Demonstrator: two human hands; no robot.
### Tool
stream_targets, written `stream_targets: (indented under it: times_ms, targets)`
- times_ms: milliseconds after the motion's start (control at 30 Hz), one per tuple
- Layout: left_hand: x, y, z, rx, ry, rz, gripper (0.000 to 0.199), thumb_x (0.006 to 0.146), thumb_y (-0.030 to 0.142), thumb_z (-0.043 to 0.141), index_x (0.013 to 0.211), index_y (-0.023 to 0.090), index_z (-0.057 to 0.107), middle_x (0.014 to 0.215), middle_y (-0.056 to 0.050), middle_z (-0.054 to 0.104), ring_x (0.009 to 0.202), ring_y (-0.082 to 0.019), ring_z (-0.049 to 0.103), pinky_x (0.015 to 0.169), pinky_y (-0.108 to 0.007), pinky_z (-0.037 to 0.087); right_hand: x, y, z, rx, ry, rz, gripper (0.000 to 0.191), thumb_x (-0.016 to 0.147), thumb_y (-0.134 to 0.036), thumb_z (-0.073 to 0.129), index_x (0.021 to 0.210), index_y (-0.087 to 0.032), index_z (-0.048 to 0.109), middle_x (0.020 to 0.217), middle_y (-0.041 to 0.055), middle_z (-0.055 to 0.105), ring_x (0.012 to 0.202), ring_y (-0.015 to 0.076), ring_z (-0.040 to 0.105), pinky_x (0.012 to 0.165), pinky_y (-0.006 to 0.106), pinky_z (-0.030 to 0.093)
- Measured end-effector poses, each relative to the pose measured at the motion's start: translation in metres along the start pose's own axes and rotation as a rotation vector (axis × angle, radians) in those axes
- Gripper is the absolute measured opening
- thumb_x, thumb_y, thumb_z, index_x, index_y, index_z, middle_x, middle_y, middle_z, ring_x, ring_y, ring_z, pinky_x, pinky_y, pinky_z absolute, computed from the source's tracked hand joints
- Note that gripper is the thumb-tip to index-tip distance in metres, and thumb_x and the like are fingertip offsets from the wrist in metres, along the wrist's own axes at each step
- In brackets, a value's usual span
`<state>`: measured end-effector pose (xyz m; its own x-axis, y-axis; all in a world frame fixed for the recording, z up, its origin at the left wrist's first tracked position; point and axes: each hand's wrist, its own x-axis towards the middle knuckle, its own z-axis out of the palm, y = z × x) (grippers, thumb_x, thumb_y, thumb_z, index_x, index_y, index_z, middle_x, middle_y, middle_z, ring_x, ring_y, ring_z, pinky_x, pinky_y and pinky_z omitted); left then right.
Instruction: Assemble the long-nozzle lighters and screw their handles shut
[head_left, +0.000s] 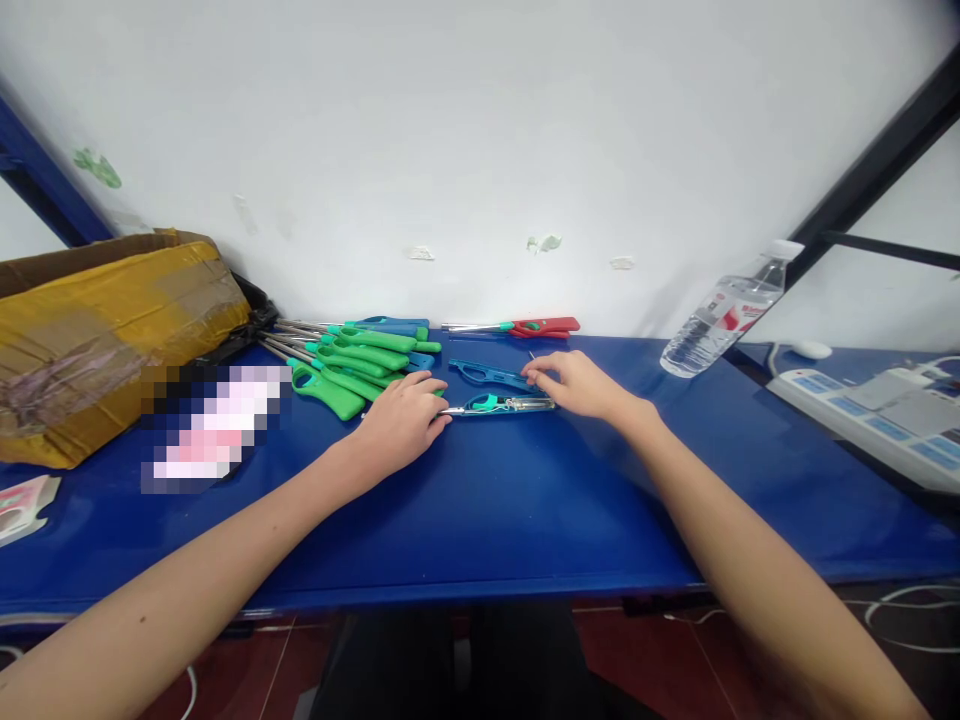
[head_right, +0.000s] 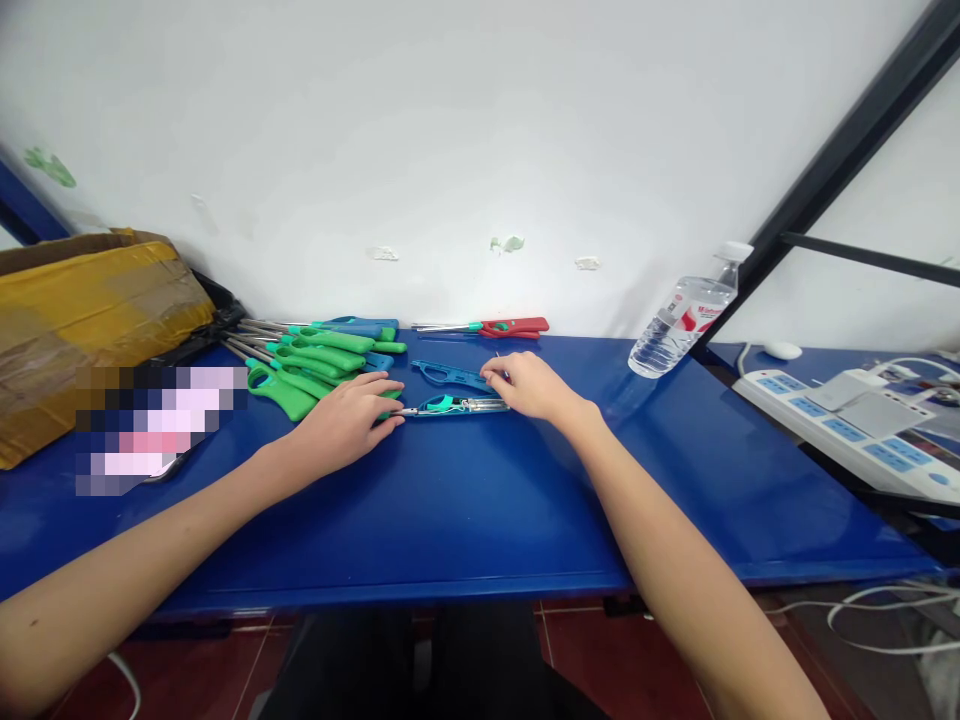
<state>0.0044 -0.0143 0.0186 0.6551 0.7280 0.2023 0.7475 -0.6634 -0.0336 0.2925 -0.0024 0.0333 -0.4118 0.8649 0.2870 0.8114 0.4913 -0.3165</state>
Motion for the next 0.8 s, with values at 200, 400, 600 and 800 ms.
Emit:
stream_targets:
  times_ms: [200, 400, 600, 800]
  targets:
    - [0.0, 0.001, 0.002, -0.013, 0.032, 0.005, 0.025, 0.095, 0.027, 0.055, 0.101, 0.015, 0.076, 0.128, -0.012, 0.065, 0.13, -0.034, 0.051, 0.106, -0.05, 0.047, 0.002, 0.003, 0.009, 0.015, -0.078, 0.013, 0.035, 0.096, -0.018, 0.04, 0.114, -0.017, 0.07, 0.111, 0.0097, 0.075, 0.102, 0.0251, 0.07, 0.091, 0.039, 0.052]
    - [0.0, 0.001, 0.004, -0.013, 0.047, 0.001, 0.028, 0.095, 0.03, 0.054, 0.101, 0.013, 0.075, 0.127, -0.012, 0.065, 0.13, -0.033, 0.051, 0.107, -0.049, 0.046, 0.003, 0.005, 0.021, -0.014, -0.085, 0.012, 0.04, 0.099, -0.022, 0.037, 0.128, -0.014, 0.063, 0.128, 0.0137, 0.067, 0.117, 0.029, 0.064, 0.1, 0.046, 0.05]
    - [0.001, 0.001, 0.012, -0.017, 0.107, -0.003, 0.03, 0.096, 0.031, 0.054, 0.108, 0.011, 0.073, 0.126, -0.014, 0.065, 0.131, -0.033, 0.05, 0.109, -0.048, 0.045, 0.003, 0.01, 0.032, -0.039, -0.056, -0.004, 0.043, 0.1, -0.027, 0.035, 0.133, -0.012, 0.059, 0.138, 0.0157, 0.06, 0.133, 0.0308, 0.053, 0.112, 0.052, 0.04]
    - [0.001, 0.001, 0.017, -0.06, 0.186, 0.043, 0.036, 0.097, 0.03, 0.05, 0.123, 0.012, 0.067, 0.128, -0.015, 0.063, 0.132, -0.033, 0.049, 0.109, -0.049, 0.045, 0.003, 0.006, 0.023, -0.036, 0.058, -0.071, 0.039, 0.098, -0.032, 0.045, 0.126, -0.014, 0.065, 0.132, 0.0154, 0.064, 0.128, 0.0301, 0.055, 0.11, 0.051, 0.043]
